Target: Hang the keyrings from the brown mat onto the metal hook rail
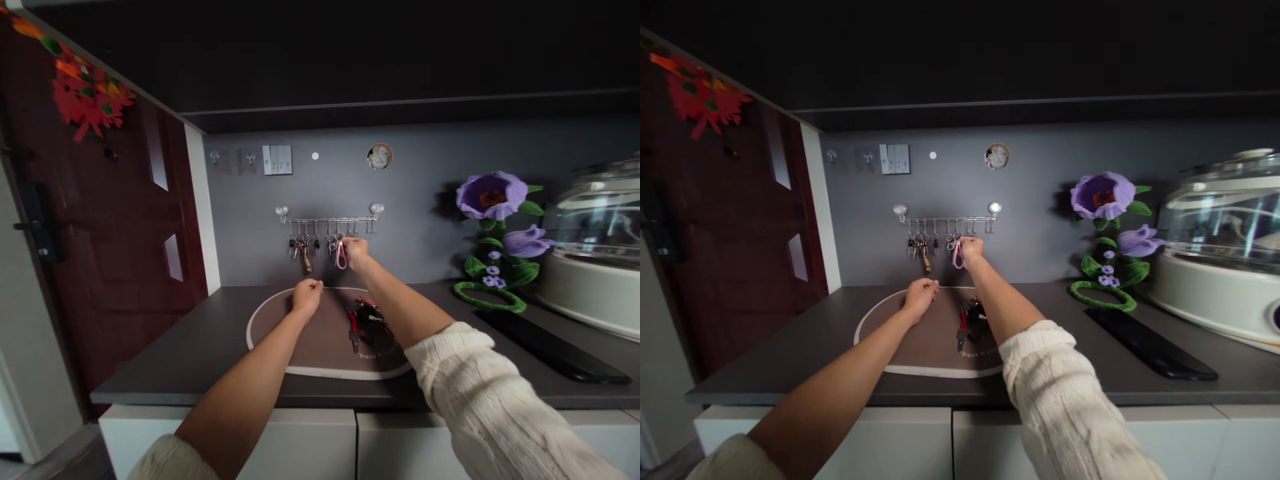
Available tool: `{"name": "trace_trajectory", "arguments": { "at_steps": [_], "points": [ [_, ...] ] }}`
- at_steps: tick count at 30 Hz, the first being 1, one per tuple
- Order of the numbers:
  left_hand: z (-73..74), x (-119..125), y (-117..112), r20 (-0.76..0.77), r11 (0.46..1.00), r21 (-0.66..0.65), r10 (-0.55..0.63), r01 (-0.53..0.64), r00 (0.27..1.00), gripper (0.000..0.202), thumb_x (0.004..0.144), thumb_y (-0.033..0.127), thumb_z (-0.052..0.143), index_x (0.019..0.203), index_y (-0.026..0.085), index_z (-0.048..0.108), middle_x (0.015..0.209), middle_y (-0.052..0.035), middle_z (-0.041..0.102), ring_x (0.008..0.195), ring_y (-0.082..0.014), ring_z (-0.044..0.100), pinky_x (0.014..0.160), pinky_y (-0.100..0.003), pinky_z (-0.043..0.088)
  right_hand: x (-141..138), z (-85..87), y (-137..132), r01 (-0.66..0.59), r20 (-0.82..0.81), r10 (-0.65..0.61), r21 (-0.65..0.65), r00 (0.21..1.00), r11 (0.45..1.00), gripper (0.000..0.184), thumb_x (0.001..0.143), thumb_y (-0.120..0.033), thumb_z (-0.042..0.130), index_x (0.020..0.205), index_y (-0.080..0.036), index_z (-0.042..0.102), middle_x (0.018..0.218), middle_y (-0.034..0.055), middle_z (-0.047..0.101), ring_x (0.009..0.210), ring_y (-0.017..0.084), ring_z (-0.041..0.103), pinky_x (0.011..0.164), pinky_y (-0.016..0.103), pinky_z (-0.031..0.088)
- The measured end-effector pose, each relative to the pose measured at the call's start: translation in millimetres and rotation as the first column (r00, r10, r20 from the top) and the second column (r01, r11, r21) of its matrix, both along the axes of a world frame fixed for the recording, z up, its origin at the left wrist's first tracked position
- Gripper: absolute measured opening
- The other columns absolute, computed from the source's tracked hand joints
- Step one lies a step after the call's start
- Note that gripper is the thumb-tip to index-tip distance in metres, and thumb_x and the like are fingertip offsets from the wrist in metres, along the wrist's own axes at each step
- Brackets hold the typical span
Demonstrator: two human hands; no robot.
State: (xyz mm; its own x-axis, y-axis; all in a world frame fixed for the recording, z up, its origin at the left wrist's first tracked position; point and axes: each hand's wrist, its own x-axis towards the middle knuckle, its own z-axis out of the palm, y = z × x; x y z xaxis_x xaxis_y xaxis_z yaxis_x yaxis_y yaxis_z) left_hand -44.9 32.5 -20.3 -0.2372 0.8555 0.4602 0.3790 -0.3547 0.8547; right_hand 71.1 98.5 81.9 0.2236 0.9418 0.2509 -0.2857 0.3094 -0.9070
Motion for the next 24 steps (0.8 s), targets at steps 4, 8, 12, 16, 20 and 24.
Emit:
{"name": "trace_trajectory", "arguments": {
  "at_steps": [4,8,12,16,20,24],
  "points": [
    [-0.3,-0.3,0.7,-0.002,1.0,0.001,0.006,-0.006,1.0,0.023,0.07,0.032,0.047,0.054,0.016,0.055,0.051,-0.0004,0.053,0.048,-0.0096,0.045,0.05,-0.021,0.031,2.8,-2.8,1.7,0.006,0.042,-0.006,0.007,0.999,1.0,0.011,0.068,-0.008,0.047,0.061,-0.015,0.048,0.042,-0.0036,0.048,0.037,0.006,0.043,0.038,0.016,0.038],
    [-1.1,0.3,1.7,-0.011,1.0,-0.007,-0.009,0.009,1.0,0.024,0.07,0.033,0.047,0.056,0.016,0.055,0.053,-0.0005,0.054,0.048,-0.0094,0.045,0.05,-0.021,0.031,4.8,-2.7,0.0,-0.01,0.075,0.009,0.014,0.997,1.0,0.014,0.07,-0.008,0.045,0.058,-0.015,0.047,0.041,-0.0034,0.048,0.037,0.005,0.044,0.038,0.016,0.039],
    [0.1,1.4,-1.0,0.009,0.999,-0.007,-0.038,0.039,0.999,0.023,0.07,0.033,0.048,0.056,0.016,0.055,0.053,-0.0001,0.054,0.048,-0.0089,0.045,0.05,-0.021,0.031,6.9,-3.1,-1.5,-0.048,0.104,0.045,0.026,0.994,0.998,0.014,0.071,-0.008,0.045,0.059,-0.015,0.048,0.04,-0.0037,0.047,0.037,0.006,0.045,0.041,0.017,0.041],
    [3.2,2.5,-6.2,0.042,0.998,-0.024,-0.057,0.058,0.997,0.022,0.07,0.033,0.049,0.056,0.015,0.054,0.051,0.0007,0.052,0.047,-0.0086,0.044,0.049,-0.021,0.031,12.7,-5.8,-5.6,-0.086,0.16,0.08,0.037,0.984,0.996,0.014,0.07,-0.008,0.046,0.058,-0.014,0.048,0.044,-0.0028,0.05,0.039,0.005,0.046,0.045,0.018,0.042],
    [6.7,4.0,-11.4,0.115,0.991,-0.065,-0.106,0.114,0.988,0.019,0.068,0.031,0.052,0.058,0.015,0.055,0.05,0.0015,0.05,0.047,-0.0086,0.044,0.049,-0.021,0.032,21.5,-9.5,-14.1,-0.145,0.192,0.135,0.04,0.972,0.989,0.011,0.07,-0.008,0.048,0.06,-0.014,0.05,0.051,-0.0025,0.053,0.044,0.004,0.047,0.049,0.017,0.042],
    [9.0,6.1,-16.9,0.14,0.98,-0.072,-0.176,0.187,0.974,0.014,0.066,0.028,0.056,0.061,0.015,0.057,0.05,0.0018,0.05,0.047,-0.0085,0.044,0.051,-0.022,0.033,30.1,-13.7,-26.3,-0.184,0.19,0.178,0.014,0.965,0.983,0.011,0.07,-0.007,0.048,0.063,-0.013,0.052,0.056,-0.0014,0.056,0.049,0.004,0.051,0.056,0.018,0.044]
  ]
}}
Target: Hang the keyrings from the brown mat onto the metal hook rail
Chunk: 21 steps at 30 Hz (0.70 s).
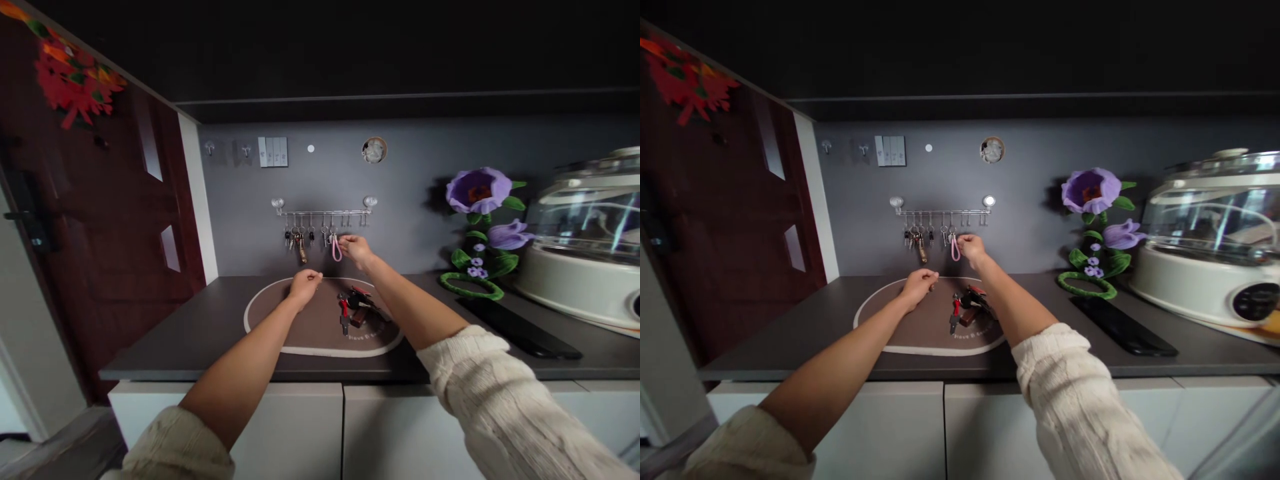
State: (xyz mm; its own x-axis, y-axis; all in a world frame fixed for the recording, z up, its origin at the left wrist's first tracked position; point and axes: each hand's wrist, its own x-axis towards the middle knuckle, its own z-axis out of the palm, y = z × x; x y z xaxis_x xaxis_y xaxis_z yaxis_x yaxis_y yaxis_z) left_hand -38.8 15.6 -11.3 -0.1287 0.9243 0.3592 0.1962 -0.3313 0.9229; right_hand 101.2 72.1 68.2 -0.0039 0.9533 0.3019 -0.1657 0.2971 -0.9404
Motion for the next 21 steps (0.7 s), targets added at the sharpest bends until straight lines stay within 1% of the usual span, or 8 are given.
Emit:
{"name": "trace_trajectory", "arguments": {
  "at_steps": [3,6,8,10,13,16,19,21],
  "points": [
    [0.8,2.0,-4.8,-0.025,0.998,0.002,-0.058,0.058,0.998,0.012,0.064,0.026,0.058,0.065,0.014,0.059,0.052,0.0013,0.052,0.049,-0.0086,0.044,0.052,-0.022,0.034,6.0,-5.2,-11.4,-0.021,-0.006,0.021,-0.017,1.0,1.0,0.009,0.069,-0.006,0.05,0.066,-0.014,0.053,0.059,-0.0008,0.057,0.052,0.005,0.053,0.059,0.02,0.045],
    [1.2,3.9,-9.8,-0.067,0.992,0.021,-0.119,0.121,0.991,0.011,0.063,0.023,0.059,0.068,0.013,0.061,0.055,0.0007,0.054,0.051,-0.0086,0.044,0.054,-0.022,0.035,11.5,-13.7,-24.3,-0.016,0.01,0.016,-0.042,1.0,0.999,0.009,0.069,-0.006,0.052,0.072,-0.014,0.055,0.065,0.0003,0.059,0.055,0.006,0.055,0.059,0.02,0.045],
    [1.3,4.7,-12.8,-0.126,0.985,0.051,-0.156,0.164,0.98,0.01,0.063,0.021,0.059,0.069,0.013,0.062,0.059,-0.0003,0.057,0.054,-0.0092,0.046,0.057,-0.023,0.036,14.5,-20.7,-33.3,-0.039,0.025,0.04,-0.052,0.999,0.998,0.009,0.069,-0.007,0.053,0.075,-0.014,0.056,0.068,0.0017,0.06,0.058,0.007,0.056,0.058,0.02,0.045],
    [1.6,5.1,-15.4,-0.218,0.974,0.085,-0.189,0.212,0.957,0.01,0.063,0.019,0.058,0.069,0.013,0.063,0.064,-0.0018,0.059,0.058,-0.0105,0.048,0.061,-0.024,0.037,16.6,-27.5,-42.1,-0.059,0.027,0.061,-0.065,0.998,0.996,0.009,0.07,-0.008,0.053,0.076,-0.014,0.056,0.071,0.0028,0.061,0.059,0.007,0.056,0.058,0.019,0.045],
    [2.1,4.8,-17.9,-0.384,0.951,0.137,-0.206,0.276,0.9,0.01,0.065,0.017,0.057,0.071,0.014,0.064,0.071,-0.0035,0.062,0.065,-0.0125,0.051,0.068,-0.025,0.039,18.7,-36.0,-54.2,-0.055,0.024,0.057,-0.091,0.998,0.994,0.008,0.071,-0.009,0.053,0.076,-0.014,0.056,0.074,0.0037,0.061,0.06,0.007,0.057,0.058,0.02,0.045],
    [1.6,4.4,-17.8,-0.556,0.924,0.198,-0.167,0.326,0.814,0.013,0.067,0.016,0.054,0.076,0.015,0.064,0.077,-0.004,0.062,0.073,-0.0138,0.051,0.074,-0.027,0.038,20.8,-42.8,-63.8,-0.062,0.048,0.066,-0.085,0.997,0.994,0.007,0.071,-0.01,0.052,0.076,-0.014,0.055,0.072,0.0035,0.061,0.061,0.008,0.057,0.058,0.02,0.046],
    [-0.2,5.1,-15.9,-0.687,0.895,0.23,-0.128,0.381,0.716,0.015,0.071,0.016,0.051,0.08,0.016,0.063,0.083,-0.004,0.06,0.081,-0.0142,0.05,0.079,-0.028,0.038,24.1,-50.5,-67.8,-0.071,0.112,0.077,-0.051,0.991,0.996,0.007,0.071,-0.012,0.053,0.077,-0.015,0.055,0.071,0.0026,0.061,0.06,0.008,0.055,0.059,0.02,0.045],
    [-1.5,6.3,-14.7,-0.74,0.887,0.229,-0.11,0.402,0.663,0.017,0.073,0.015,0.049,0.083,0.016,0.062,0.085,-0.0038,0.059,0.083,-0.0139,0.05,0.08,-0.028,0.037,26.7,-56.3,-66.1,-0.05,0.187,0.05,-0.005,0.981,0.999,0.006,0.071,-0.014,0.052,0.076,-0.015,0.055,0.069,0.0019,0.06,0.058,0.007,0.053,0.059,0.02,0.044]
  ]
}}
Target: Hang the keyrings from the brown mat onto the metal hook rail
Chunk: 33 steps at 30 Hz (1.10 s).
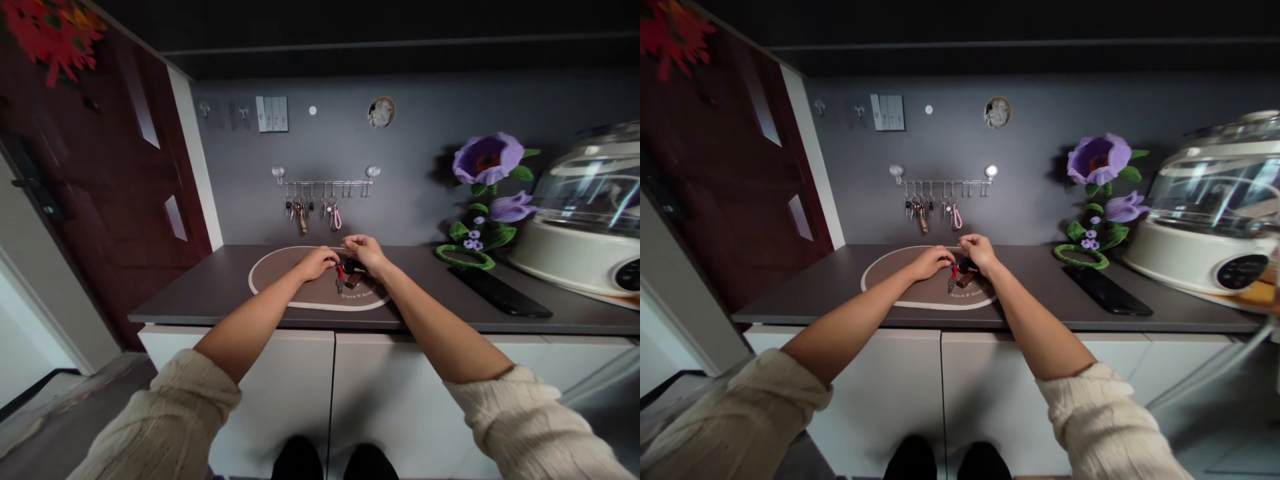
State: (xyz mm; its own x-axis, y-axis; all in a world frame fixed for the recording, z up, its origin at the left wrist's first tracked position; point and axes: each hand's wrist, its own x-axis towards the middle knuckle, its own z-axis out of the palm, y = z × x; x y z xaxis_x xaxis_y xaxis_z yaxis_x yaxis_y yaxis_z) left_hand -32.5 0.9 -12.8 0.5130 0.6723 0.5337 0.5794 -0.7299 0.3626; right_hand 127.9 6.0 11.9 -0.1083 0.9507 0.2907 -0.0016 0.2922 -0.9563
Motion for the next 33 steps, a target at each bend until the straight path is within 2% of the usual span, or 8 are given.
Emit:
{"name": "trace_trajectory", "arguments": {
  "at_steps": [4,7,16,25,33],
  "points": [
    [-0.7,2.4,0.3,-0.097,0.998,0.052,0.031,-0.026,0.995,0.016,0.074,0.016,0.048,0.083,0.018,0.062,0.085,-0.0038,0.057,0.084,-0.0142,0.05,0.08,-0.027,0.037,4.9,-10.2,9.6,0.083,0.178,-0.107,0.137,0.978,0.987,0.008,0.07,-0.017,0.052,0.076,-0.014,0.057,0.066,0.0012,0.059,0.057,0.008,0.051,0.058,0.021,0.042],
    [0.4,3.1,-0.9,-0.161,0.995,0.084,0.06,-0.047,0.985,0.015,0.074,0.017,0.049,0.082,0.018,0.061,0.084,-0.004,0.056,0.084,-0.0154,0.049,0.079,-0.028,0.037,6.8,-14.6,15.8,0.103,0.256,-0.15,0.187,0.955,0.977,0.009,0.069,-0.02,0.052,0.074,-0.014,0.058,0.065,0.0013,0.059,0.056,0.008,0.05,0.058,0.022,0.042],
    [3.3,-0.1,-3.1,-0.255,0.988,0.118,0.124,-0.097,0.959,0.008,0.072,0.02,0.051,0.075,0.019,0.059,0.081,-0.0036,0.052,0.081,-0.017,0.045,0.073,-0.028,0.035,5.9,-16.8,20.0,0.079,0.277,-0.133,0.198,0.952,0.977,0.009,0.068,-0.021,0.052,0.072,-0.015,0.058,0.063,0.0012,0.059,0.055,0.009,0.051,0.058,0.022,0.042],
    [2.5,-10.1,-0.6,-0.206,0.976,0.115,0.203,-0.182,0.957,0.008,0.074,0.022,0.05,0.075,0.019,0.057,0.083,-0.0035,0.05,0.083,-0.0163,0.043,0.078,-0.029,0.034,4.1,-17.8,24.0,0.062,0.326,-0.135,0.226,0.936,0.972,0.012,0.069,-0.024,0.051,0.071,-0.014,0.058,0.062,0.0015,0.059,0.054,0.008,0.05,0.055,0.021,0.04],
    [3.6,-14.4,3.5,-0.027,0.967,0.053,0.252,-0.25,0.967,0.009,0.074,0.017,0.047,0.072,0.016,0.056,0.079,-0.0033,0.051,0.079,-0.0144,0.046,0.076,-0.028,0.036,2.8,-13.2,17.2,0.061,0.475,-0.214,0.317,0.854,0.947,0.012,0.069,-0.023,0.052,0.073,-0.015,0.059,0.07,0.003,0.062,0.06,0.01,0.053,0.059,0.022,0.041]
  ]
}}
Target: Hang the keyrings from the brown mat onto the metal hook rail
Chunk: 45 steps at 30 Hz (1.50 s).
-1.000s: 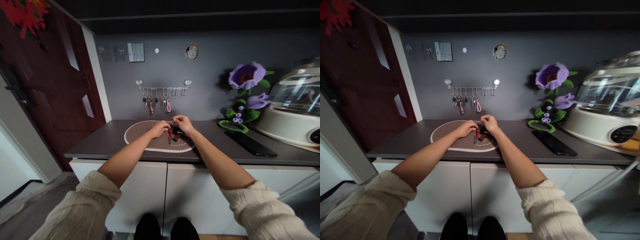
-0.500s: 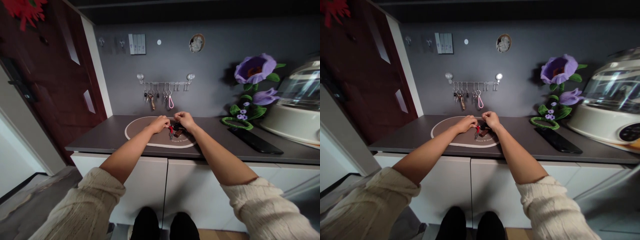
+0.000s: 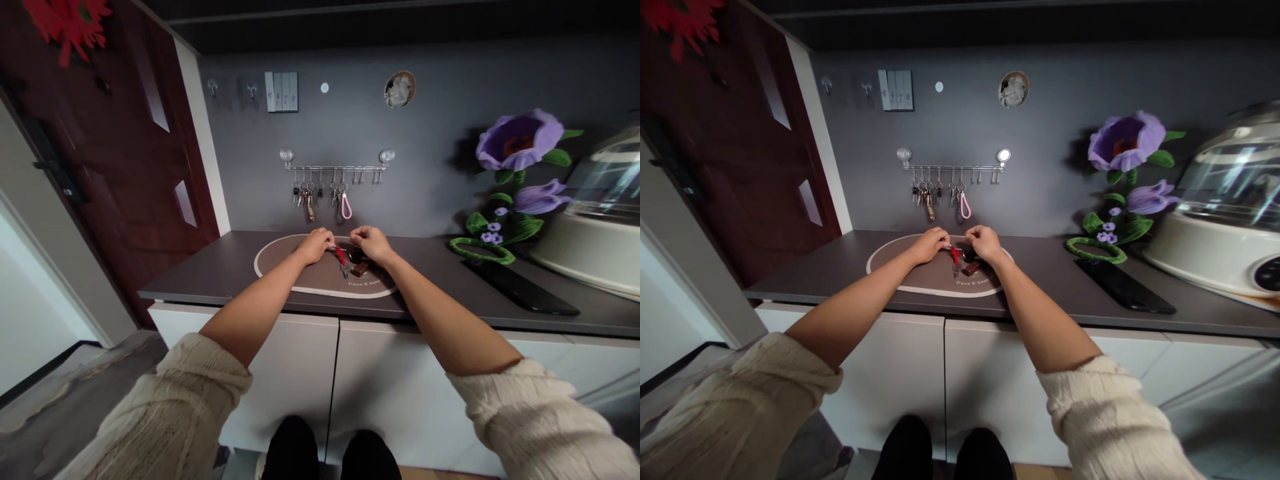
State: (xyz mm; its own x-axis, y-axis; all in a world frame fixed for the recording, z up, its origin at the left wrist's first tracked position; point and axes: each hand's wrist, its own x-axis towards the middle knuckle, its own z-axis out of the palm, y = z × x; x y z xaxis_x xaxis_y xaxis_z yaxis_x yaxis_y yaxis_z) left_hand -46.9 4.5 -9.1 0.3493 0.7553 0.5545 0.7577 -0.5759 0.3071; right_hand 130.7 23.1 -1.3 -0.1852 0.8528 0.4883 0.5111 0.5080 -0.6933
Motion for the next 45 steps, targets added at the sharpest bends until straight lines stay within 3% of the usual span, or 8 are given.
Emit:
{"name": "trace_trajectory", "arguments": {
  "at_steps": [7,9,13,16,21,26,33,45],
  "points": [
    [1.7,6.3,-4.4,0.344,0.984,-0.179,0.038,0.025,0.938,0.008,0.074,0.016,0.047,0.066,0.014,0.051,0.066,0.0008,0.05,0.067,-0.011,0.046,0.075,-0.029,0.039,-1.0,3.2,-4.9,-0.012,0.034,0.01,0.046,0.999,0.999,0.015,0.07,-0.027,0.053,0.076,-0.015,0.059,0.071,0.0031,0.062,0.062,0.01,0.054,0.061,0.023,0.041],
    [0.4,8.2,-3.4,0.515,0.959,-0.259,0.04,0.112,0.856,0.008,0.074,0.017,0.047,0.067,0.014,0.049,0.063,0.0021,0.049,0.064,-0.0094,0.047,0.075,-0.03,0.041,-1.2,3.4,-4.8,-0.032,0.025,0.031,0.052,0.999,0.998,0.016,0.069,-0.028,0.054,0.077,-0.015,0.059,0.073,0.0029,0.062,0.064,0.01,0.054,0.062,0.022,0.041],
    [1.7,11.5,-4.4,0.81,0.875,-0.327,0.065,0.357,0.583,0.007,0.077,0.013,0.045,0.07,0.013,0.046,0.067,0.0018,0.052,0.066,-0.0066,0.052,0.079,-0.032,0.042,-1.8,5.8,-8.3,-0.08,0.033,0.078,0.066,0.996,0.995,0.016,0.068,-0.029,0.055,0.077,-0.016,0.058,0.073,0.002,0.062,0.064,0.01,0.053,0.062,0.022,0.04],
    [6.5,12.3,-9.1,0.885,0.839,-0.326,0.108,0.436,0.453,0.007,0.079,0.013,0.044,0.072,0.013,0.046,0.068,0.0004,0.055,0.066,-0.0064,0.055,0.083,-0.036,0.041,-2.9,9.4,-15.2,-0.083,0.072,0.077,0.078,0.994,0.993,0.018,0.065,-0.032,0.058,0.074,-0.017,0.059,0.068,0.0006,0.06,0.059,0.009,0.05,0.058,0.021,0.038],
    [11.5,12.2,-11.7,0.936,0.79,-0.3,0.137,0.534,0.324,0.009,0.08,0.013,0.042,0.072,0.012,0.045,0.066,-0.0023,0.058,0.065,-0.0078,0.058,0.084,-0.04,0.041,-4.9,14.0,-25.3,-0.139,0.118,0.13,0.074,0.985,0.988,0.022,0.065,-0.037,0.058,0.071,-0.017,0.061,0.064,-0.0003,0.059,0.057,0.009,0.048,0.056,0.021,0.036],
    [12.4,12.2,-8.6,0.969,0.781,-0.234,0.136,0.579,0.209,0.009,0.08,0.008,0.042,0.072,0.01,0.046,0.065,-0.0048,0.06,0.065,-0.0107,0.06,0.082,-0.04,0.043,-5.4,13.4,-23.9,-0.202,0.134,0.19,0.085,0.973,0.976,0.024,0.065,-0.039,0.058,0.074,-0.018,0.063,0.067,0.0,0.061,0.058,0.01,0.049,0.058,0.023,0.038],
    [15.9,13.0,-11.7,0.983,0.76,-0.181,0.12,0.624,0.138,0.011,0.079,0.007,0.041,0.07,0.01,0.047,0.064,-0.005,0.06,0.069,-0.0124,0.061,0.084,-0.042,0.042,-5.9,12.3,-21.8,-0.22,0.12,0.205,0.131,0.971,0.967,0.024,0.064,-0.038,0.06,0.078,-0.018,0.061,0.075,0.0009,0.061,0.065,0.011,0.052,0.064,0.024,0.04],
    [16.1,14.7,-15.4,0.984,0.727,-0.17,0.089,0.666,0.153,0.009,0.077,0.006,0.045,0.07,0.009,0.048,0.064,-0.0027,0.059,0.068,-0.0104,0.06,0.086,-0.042,0.041,-5.8,13.1,-24.5,-0.207,0.135,0.189,0.14,0.973,0.968,0.017,0.067,-0.03,0.055,0.078,-0.018,0.059,0.074,0.0,0.061,0.065,0.01,0.052,0.065,0.023,0.04]
  ]
}}
